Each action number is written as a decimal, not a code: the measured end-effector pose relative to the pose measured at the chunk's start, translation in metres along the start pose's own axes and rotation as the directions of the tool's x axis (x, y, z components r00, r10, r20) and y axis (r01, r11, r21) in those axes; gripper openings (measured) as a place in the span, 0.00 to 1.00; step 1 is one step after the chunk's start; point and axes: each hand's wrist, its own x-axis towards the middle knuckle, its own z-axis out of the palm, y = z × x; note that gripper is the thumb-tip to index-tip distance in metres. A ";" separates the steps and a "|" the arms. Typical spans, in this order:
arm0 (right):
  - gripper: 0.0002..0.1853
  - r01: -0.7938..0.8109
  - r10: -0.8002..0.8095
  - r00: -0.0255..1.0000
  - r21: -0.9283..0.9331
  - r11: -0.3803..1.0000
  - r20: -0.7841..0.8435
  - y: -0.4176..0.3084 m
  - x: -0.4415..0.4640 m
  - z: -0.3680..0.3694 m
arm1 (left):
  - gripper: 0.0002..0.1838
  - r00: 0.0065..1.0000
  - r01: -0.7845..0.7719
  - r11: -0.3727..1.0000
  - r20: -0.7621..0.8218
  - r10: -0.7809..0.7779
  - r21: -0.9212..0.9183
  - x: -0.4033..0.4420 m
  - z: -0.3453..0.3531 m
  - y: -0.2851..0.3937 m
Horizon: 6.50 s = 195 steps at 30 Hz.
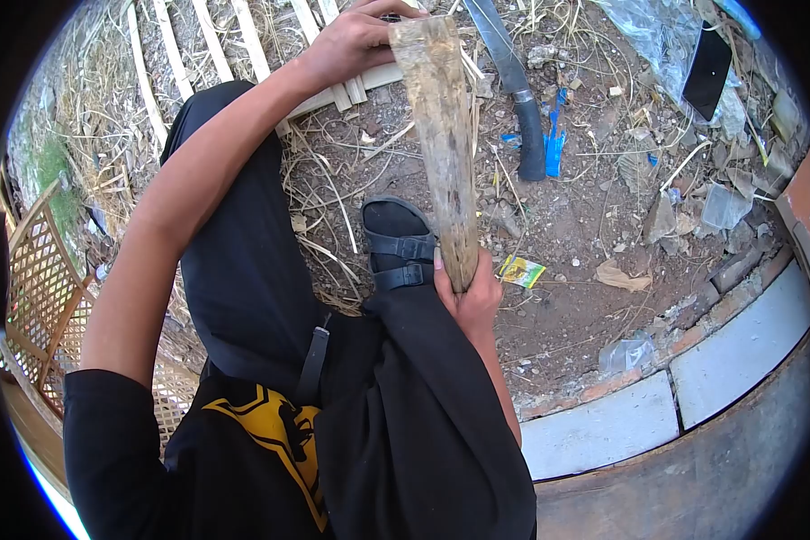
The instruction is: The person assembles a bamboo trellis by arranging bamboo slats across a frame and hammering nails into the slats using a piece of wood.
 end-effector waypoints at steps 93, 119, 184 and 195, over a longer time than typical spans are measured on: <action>0.20 -0.039 0.064 0.992 -0.219 0.975 0.107 0.014 0.003 -0.016 | 0.09 0.999 0.039 0.999 -0.011 -0.039 0.019 -0.004 0.003 -0.007; 0.18 -0.077 0.106 0.989 -0.250 0.965 0.106 0.015 0.019 -0.006 | 0.16 0.999 0.029 0.976 0.032 -0.036 0.217 -0.006 0.005 -0.020; 0.18 -0.186 0.192 0.981 0.131 0.974 -0.035 -0.017 0.001 -0.018 | 0.14 0.997 -0.064 0.981 0.053 0.056 0.183 -0.004 0.019 -0.021; 0.17 -0.221 0.218 0.973 0.044 0.974 0.069 -0.014 -0.001 -0.016 | 0.21 0.983 -0.015 0.976 0.180 -0.024 0.215 0.011 -0.011 0.010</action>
